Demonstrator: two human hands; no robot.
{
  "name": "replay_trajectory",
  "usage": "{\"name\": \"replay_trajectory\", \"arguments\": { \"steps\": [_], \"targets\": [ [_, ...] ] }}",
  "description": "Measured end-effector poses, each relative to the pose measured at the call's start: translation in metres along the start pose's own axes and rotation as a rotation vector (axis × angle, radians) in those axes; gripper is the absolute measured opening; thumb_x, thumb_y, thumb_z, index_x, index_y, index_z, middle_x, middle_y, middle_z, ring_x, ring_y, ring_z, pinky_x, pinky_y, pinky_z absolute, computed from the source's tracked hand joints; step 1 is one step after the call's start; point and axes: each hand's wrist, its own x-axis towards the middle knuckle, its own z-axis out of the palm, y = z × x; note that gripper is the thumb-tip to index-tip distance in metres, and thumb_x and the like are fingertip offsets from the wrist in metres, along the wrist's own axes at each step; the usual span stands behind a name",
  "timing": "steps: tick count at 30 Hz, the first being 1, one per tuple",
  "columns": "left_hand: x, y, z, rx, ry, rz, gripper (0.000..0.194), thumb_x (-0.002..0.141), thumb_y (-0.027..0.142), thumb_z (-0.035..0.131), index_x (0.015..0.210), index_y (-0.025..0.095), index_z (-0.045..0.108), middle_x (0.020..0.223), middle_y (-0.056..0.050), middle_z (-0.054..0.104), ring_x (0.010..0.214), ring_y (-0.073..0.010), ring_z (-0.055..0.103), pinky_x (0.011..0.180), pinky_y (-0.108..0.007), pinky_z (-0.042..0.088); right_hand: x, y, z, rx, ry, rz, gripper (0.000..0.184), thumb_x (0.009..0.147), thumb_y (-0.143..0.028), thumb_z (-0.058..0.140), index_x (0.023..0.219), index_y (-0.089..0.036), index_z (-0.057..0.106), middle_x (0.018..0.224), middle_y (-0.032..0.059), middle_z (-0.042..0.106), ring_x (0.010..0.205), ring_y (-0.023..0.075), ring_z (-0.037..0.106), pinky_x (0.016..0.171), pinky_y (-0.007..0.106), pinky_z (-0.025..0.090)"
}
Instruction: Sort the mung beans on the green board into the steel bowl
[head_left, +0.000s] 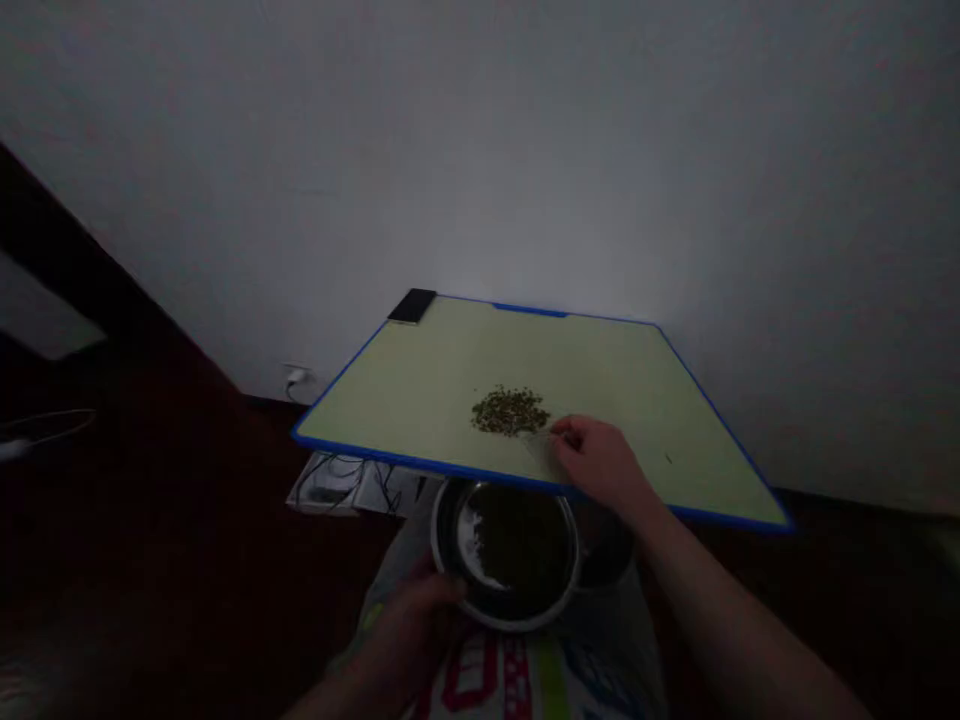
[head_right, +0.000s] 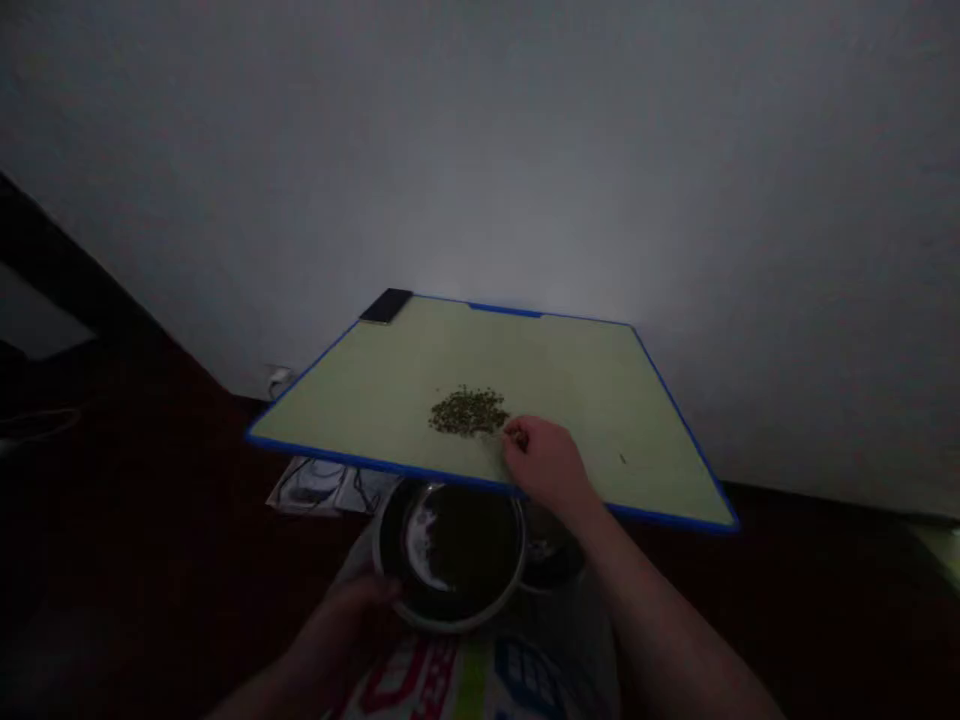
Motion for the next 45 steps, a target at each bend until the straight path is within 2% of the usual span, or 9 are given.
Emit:
{"name": "replay_trajectory", "arguments": {
  "steps": [9, 16, 21, 25, 27, 31, 34, 39, 45],
  "targets": [
    [0.001, -0.004, -0.009, 0.06, 0.051, 0.019, 0.073, 0.056, 0.004, 0.066, 0.127, 0.021, 0.061, 0.095, -0.008, 0.08, 0.102, -0.031, 0.071, 0.094, -0.044, 0.054, 0.003, 0.025, -0.016, -0.04, 0.015, 0.031, 0.027, 0.084, -0.034, 0.054, 0.094, -0.017, 0.073, 0.072, 0.0037, 0.068, 0.068, 0.0168, 0.06, 0.063, 0.028, 0.04],
    [0.002, -0.006, -0.012, 0.041, 0.01, 0.017, 0.075, 0.059, 0.005, 0.066, 0.131, 0.023, 0.057, 0.101, -0.008, 0.079, 0.103, -0.0308, 0.071, 0.094, -0.045, 0.054, 0.003, 0.038, -0.026, 0.059, -0.026, -0.019, 0.033, 0.083, -0.039, 0.054, 0.098, -0.017, 0.073, 0.062, -0.0002, 0.062, 0.057, 0.0149, 0.056, 0.054, 0.026, 0.04],
    [0.004, -0.008, -0.018, 0.014, 0.022, 0.02, 0.078, 0.058, 0.003, 0.065, 0.133, 0.023, 0.056, 0.099, -0.009, 0.08, 0.105, -0.0316, 0.07, 0.095, -0.045, 0.054, -0.006, 0.048, -0.042, 0.044, 0.045, -0.073, 0.031, 0.086, -0.041, 0.056, 0.097, -0.018, 0.072, 0.066, 0.0012, 0.065, 0.058, 0.0153, 0.058, 0.055, 0.027, 0.043],
    [0.003, -0.007, -0.018, 0.014, 0.021, 0.013, 0.077, 0.06, 0.003, 0.064, 0.134, 0.024, 0.056, 0.104, -0.009, 0.079, 0.107, -0.0309, 0.07, 0.096, -0.044, 0.053, -0.016, 0.051, -0.054, -0.019, 0.148, -0.267, 0.019, 0.087, -0.032, 0.058, 0.083, -0.018, 0.071, 0.078, 0.0051, 0.071, 0.072, 0.0169, 0.064, 0.064, 0.028, 0.049],
    [0.002, -0.007, -0.018, 0.017, 0.013, 0.013, 0.076, 0.061, 0.004, 0.064, 0.134, 0.024, 0.057, 0.103, -0.008, 0.079, 0.106, -0.0308, 0.07, 0.096, -0.044, 0.053, -0.022, 0.05, -0.054, -0.066, 0.152, -0.403, 0.018, 0.09, -0.027, 0.057, 0.084, -0.019, 0.071, 0.082, 0.0055, 0.073, 0.075, 0.0164, 0.066, 0.069, 0.028, 0.051],
    [0.001, -0.006, -0.016, 0.032, 0.007, 0.016, 0.075, 0.061, 0.005, 0.066, 0.132, 0.025, 0.058, 0.103, -0.008, 0.079, 0.107, -0.0316, 0.07, 0.095, -0.044, 0.054, -0.035, 0.047, -0.043, -0.252, 0.194, -0.707, 0.022, 0.093, -0.02, 0.053, 0.089, -0.019, 0.074, 0.086, 0.0063, 0.076, 0.078, 0.017, 0.069, 0.073, 0.029, 0.053],
    [0.001, -0.005, -0.015, 0.03, 0.024, 0.003, 0.074, 0.06, 0.005, 0.067, 0.131, 0.024, 0.059, 0.103, -0.009, 0.079, 0.107, -0.0328, 0.069, 0.094, -0.045, 0.054, -0.041, 0.047, -0.033, -0.365, 0.192, -0.818, 0.025, 0.091, -0.013, 0.051, 0.095, -0.02, 0.075, 0.091, 0.0053, 0.078, 0.083, 0.0175, 0.071, 0.076, 0.03, 0.054],
    [0.001, -0.005, -0.015, 0.032, 0.057, -0.005, 0.075, 0.058, 0.005, 0.068, 0.131, 0.023, 0.059, 0.101, -0.01, 0.079, 0.107, -0.0339, 0.069, 0.093, -0.046, 0.054, -0.039, 0.044, -0.027, -0.503, 0.112, -0.797, 0.033, 0.086, -0.004, 0.052, 0.103, -0.02, 0.075, 0.103, 0.006, 0.077, 0.093, 0.018, 0.072, 0.082, 0.031, 0.055],
    [0.0, -0.004, -0.014, 0.023, 0.049, -0.012, 0.075, 0.059, 0.004, 0.068, 0.131, 0.022, 0.059, 0.103, -0.01, 0.079, 0.108, -0.0336, 0.069, 0.096, -0.045, 0.053, -0.024, 0.032, -0.023, -0.595, -0.001, -0.657, 0.035, 0.084, -0.003, 0.054, 0.109, -0.019, 0.073, 0.111, 0.0091, 0.075, 0.1, 0.0203, 0.07, 0.084, 0.032, 0.056]
  ]
}}
